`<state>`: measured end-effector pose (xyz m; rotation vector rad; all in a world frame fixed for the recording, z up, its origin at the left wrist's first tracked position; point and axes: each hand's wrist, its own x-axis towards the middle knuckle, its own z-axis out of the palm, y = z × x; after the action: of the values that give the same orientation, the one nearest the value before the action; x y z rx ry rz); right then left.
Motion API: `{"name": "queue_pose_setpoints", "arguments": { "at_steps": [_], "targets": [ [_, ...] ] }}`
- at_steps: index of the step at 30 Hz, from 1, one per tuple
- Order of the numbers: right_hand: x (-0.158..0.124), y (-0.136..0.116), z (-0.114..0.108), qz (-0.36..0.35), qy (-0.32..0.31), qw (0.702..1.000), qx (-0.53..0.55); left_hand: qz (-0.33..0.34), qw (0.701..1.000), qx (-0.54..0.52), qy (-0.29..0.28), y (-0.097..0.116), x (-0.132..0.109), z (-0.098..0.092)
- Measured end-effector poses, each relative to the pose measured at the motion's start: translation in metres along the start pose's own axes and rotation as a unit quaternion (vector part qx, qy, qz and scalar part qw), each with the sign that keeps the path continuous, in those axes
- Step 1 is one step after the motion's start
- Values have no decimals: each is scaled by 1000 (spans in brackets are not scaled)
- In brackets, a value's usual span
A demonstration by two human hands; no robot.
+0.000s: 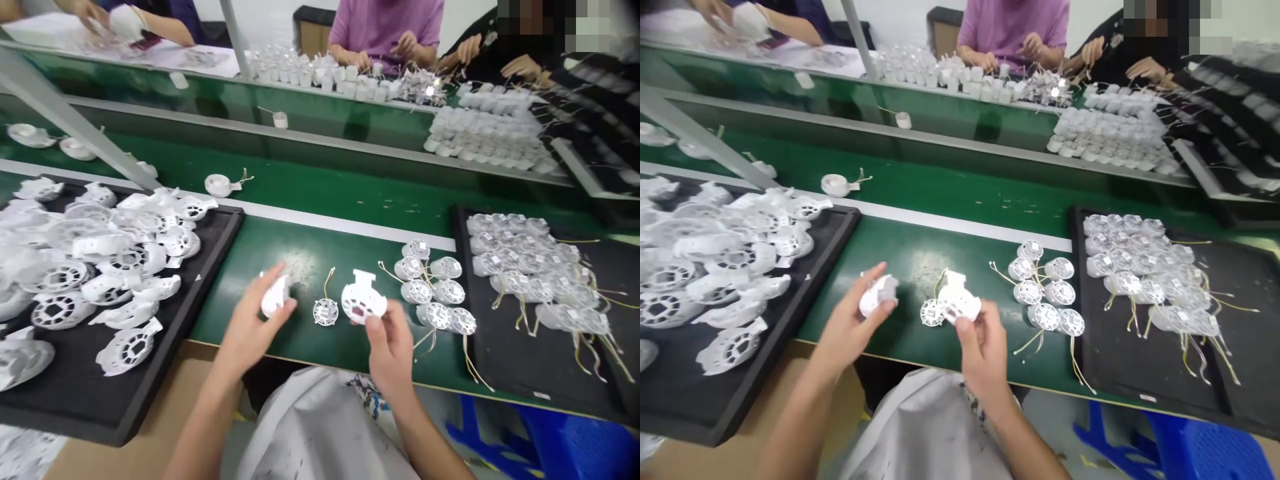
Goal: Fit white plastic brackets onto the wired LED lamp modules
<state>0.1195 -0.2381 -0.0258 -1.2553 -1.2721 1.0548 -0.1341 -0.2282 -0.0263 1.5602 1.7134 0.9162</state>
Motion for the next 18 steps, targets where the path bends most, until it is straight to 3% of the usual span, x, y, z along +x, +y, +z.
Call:
{"name": "queue_pose_setpoints", "arguments": {
  "at_steps": [2,4,8,11,14,16,18],
  "targets": [
    [9,12,-16,103,15,994,-31,-18,976,214,22,-1,22,-14],
    [18,23,-31,146,-4,981,-130,-21,933,358,18,-5,44,-22],
    [26,26,-50,88,4,920,-381,50,887,457,-37,-10,73,-28],
    [26,16,-55,54,-63,914,-397,106,894,433,-47,0,74,-31],
    [27,11,-56,11,-174,912,-372,186,929,319,-34,15,55,-23],
    [29,13,-54,-12,-197,900,-388,215,952,199,-85,20,35,-8],
    [34,16,-49,-10,-181,902,-392,208,962,108,-142,17,17,14]
  ]
}}
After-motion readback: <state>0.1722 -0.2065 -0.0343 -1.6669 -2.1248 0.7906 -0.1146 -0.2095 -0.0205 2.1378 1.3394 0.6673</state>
